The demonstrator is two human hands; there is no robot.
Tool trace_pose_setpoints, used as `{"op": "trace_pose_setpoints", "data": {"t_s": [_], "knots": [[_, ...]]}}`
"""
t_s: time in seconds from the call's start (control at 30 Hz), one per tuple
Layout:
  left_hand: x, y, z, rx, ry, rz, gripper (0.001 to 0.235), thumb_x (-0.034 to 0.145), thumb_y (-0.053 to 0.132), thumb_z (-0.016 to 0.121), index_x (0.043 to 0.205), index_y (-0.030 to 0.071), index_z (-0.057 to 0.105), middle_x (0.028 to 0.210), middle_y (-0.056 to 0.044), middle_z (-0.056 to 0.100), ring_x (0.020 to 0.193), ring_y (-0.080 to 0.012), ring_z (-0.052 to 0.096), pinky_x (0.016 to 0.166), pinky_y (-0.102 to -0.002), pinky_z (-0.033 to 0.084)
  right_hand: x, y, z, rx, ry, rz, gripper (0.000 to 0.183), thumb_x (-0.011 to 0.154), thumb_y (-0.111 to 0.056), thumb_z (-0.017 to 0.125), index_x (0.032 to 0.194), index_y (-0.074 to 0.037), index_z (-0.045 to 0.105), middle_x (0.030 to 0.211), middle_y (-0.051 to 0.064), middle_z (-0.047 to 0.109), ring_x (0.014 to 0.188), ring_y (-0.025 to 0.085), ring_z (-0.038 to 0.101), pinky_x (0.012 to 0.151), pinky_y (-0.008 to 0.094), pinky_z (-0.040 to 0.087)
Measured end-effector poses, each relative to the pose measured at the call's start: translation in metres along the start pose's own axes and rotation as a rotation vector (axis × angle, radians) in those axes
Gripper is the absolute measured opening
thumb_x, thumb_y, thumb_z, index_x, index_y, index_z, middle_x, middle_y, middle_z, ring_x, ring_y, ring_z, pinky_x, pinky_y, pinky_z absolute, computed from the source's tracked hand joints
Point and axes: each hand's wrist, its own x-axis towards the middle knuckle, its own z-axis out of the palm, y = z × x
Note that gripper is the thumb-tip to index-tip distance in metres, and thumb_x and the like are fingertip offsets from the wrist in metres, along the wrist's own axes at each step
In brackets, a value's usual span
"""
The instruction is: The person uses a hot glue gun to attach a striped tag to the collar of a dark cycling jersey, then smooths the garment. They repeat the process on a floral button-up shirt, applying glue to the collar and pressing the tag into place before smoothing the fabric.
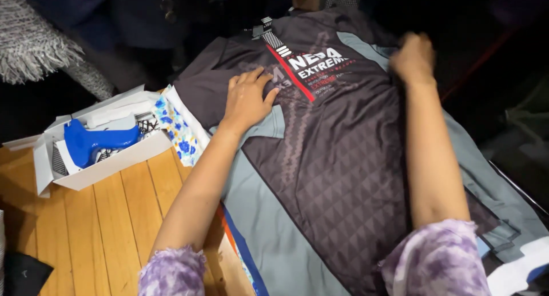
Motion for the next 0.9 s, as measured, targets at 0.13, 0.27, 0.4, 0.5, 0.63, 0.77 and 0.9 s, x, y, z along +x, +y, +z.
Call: {"op": "trace_pose_setpoints", "data": {"t_s": [0.13, 0.27, 0.4, 0.5, 0.63, 0.77, 0.9], "knots": [[-0.007, 0.002, 0.002, 0.014, 0.106, -0.023, 0.045, 0.097, 0.045, 0.060, 0.128, 0.014, 0.071, 0.145, -0.017, 0.059, 0.126, -0.0364, 0.057, 0.106, -0.048, 0.035, 0.052, -0.033, 0.055, 0.378, 0.141, -0.195, 0.033, 0.089, -0.019, 0.068, 0.118, -0.004, 0.073, 0.087, 0.015, 0.077, 0.085, 0.030, 0.073, 0.083, 0.039, 0.053], [-0.009, 0.002, 0.003, -0.010, 0.123, -0.133, 0.047, 0.095, 0.043, 0.058, 0.129, 0.013, 0.070, 0.149, -0.020, 0.054, 0.133, -0.0330, 0.053, 0.118, -0.049, 0.024, 0.048, -0.090, 0.059, 0.335, -0.041, -0.085, 0.058, 0.093, -0.040, 0.072, 0.143, -0.017, 0.055, 0.110, 0.015, 0.071, 0.107, 0.039, 0.066, 0.094, 0.047, 0.049], [-0.009, 0.002, 0.005, 0.021, 0.101, -0.158, 0.048, 0.094, 0.045, 0.057, 0.130, 0.014, 0.068, 0.154, -0.020, 0.049, 0.138, -0.0304, 0.051, 0.121, -0.052, 0.018, 0.067, -0.096, 0.085, 0.338, 0.145, -0.070, 0.013, 0.090, -0.022, 0.062, 0.088, -0.021, 0.074, 0.089, 0.016, 0.076, 0.089, 0.048, 0.070, 0.075, 0.054, 0.053], [-0.004, -0.003, 0.002, 0.046, 0.136, -0.130, 0.047, 0.093, 0.042, 0.062, 0.130, 0.014, 0.069, 0.155, -0.024, 0.046, 0.140, -0.0339, 0.049, 0.121, -0.057, 0.016, 0.091, -0.100, 0.089, 0.488, 0.535, -0.200, 0.003, 0.095, -0.008, 0.063, 0.094, -0.009, 0.060, 0.079, 0.018, 0.073, 0.075, 0.046, 0.070, 0.067, 0.053, 0.049], [-0.004, -0.005, 0.006, 0.051, 0.112, -0.141, 0.048, 0.093, 0.045, 0.059, 0.131, 0.016, 0.068, 0.152, -0.021, 0.052, 0.142, -0.0318, 0.047, 0.120, -0.056, 0.016, 0.067, -0.096, 0.126, 0.602, 0.113, -0.150, 0.023, 0.089, -0.014, 0.067, 0.105, -0.020, 0.052, 0.084, 0.016, 0.071, 0.077, 0.038, 0.068, 0.074, 0.049, 0.049], [-0.003, -0.011, 0.005, 0.039, 0.104, -0.140, 0.050, 0.095, 0.045, 0.057, 0.135, 0.016, 0.066, 0.150, -0.016, 0.055, 0.142, -0.0309, 0.046, 0.121, -0.054, 0.016, 0.029, -0.102, 0.108, 0.276, 0.143, -0.382, 0.043, 0.102, -0.029, 0.057, 0.135, -0.002, 0.052, 0.136, 0.023, 0.058, 0.129, 0.042, 0.047, 0.104, 0.056, 0.033], [-0.006, -0.004, -0.006, -0.053, 0.008, -0.155, 0.060, 0.096, 0.057, 0.053, 0.140, 0.018, 0.063, 0.153, -0.013, 0.052, 0.145, -0.0282, 0.043, 0.122, -0.052, 0.010, -0.036, -0.092, 0.070, 0.396, 0.231, -0.583, 0.029, 0.105, -0.027, 0.056, 0.113, -0.005, 0.072, 0.121, 0.019, 0.070, 0.112, 0.040, 0.062, 0.099, 0.049, 0.041]]}}
